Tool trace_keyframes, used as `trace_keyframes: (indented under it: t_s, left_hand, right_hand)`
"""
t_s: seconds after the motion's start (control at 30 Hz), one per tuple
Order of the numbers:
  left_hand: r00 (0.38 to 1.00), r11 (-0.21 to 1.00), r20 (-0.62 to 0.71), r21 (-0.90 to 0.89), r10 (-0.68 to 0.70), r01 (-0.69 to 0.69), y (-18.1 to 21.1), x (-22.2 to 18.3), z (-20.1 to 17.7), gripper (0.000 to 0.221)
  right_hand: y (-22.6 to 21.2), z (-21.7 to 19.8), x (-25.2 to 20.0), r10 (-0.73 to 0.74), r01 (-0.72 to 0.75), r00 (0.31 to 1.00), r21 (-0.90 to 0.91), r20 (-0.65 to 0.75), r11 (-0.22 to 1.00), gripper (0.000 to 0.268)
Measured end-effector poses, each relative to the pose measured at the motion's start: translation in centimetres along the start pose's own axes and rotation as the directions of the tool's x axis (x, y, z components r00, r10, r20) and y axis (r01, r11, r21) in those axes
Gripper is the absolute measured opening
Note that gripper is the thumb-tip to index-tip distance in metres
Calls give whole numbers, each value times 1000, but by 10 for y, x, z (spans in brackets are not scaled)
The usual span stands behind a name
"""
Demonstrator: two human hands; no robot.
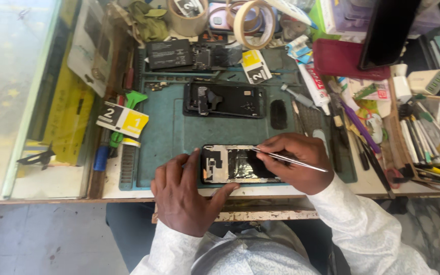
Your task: The person sprays a liquid onto a disassembled smartphone and uses tweezers to remove small components from the device. They then open a drawer, retrieve paper currency, and place it on the counter.
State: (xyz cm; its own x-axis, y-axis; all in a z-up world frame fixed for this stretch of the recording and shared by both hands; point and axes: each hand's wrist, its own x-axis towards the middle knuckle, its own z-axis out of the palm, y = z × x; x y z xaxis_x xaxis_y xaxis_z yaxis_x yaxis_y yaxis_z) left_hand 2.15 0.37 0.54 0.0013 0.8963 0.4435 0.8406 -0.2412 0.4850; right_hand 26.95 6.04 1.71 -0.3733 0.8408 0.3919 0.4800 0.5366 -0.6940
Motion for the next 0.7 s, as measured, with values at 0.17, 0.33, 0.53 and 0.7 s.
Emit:
trace_keyframes:
  t_s: [0.17, 0.33, 0.53, 0.7]
  left_hand:
    - [999, 999, 24, -20, -40, 40, -2, 1, 0, 80]
    - [999, 998, 20, -51, -33, 34, -4, 2, -2, 78]
    - [999, 997, 19, -67, -48, 49, -5, 1, -2, 79]
    - [999, 997, 9, -66, -41, 42, -7, 0, -2, 80]
  right_hand:
    - [-9, 20, 25, 23, -29, 996, 80, 85, 996, 14]
    - [-9, 37, 44, -51, 36, 992, 131, 115, 991, 13]
    - [-10, 50, 50, -55, 37, 988, 127, 142, 991, 14]
    - [-9, 54, 53, -105, 90, 985, 110, 137, 990, 16]
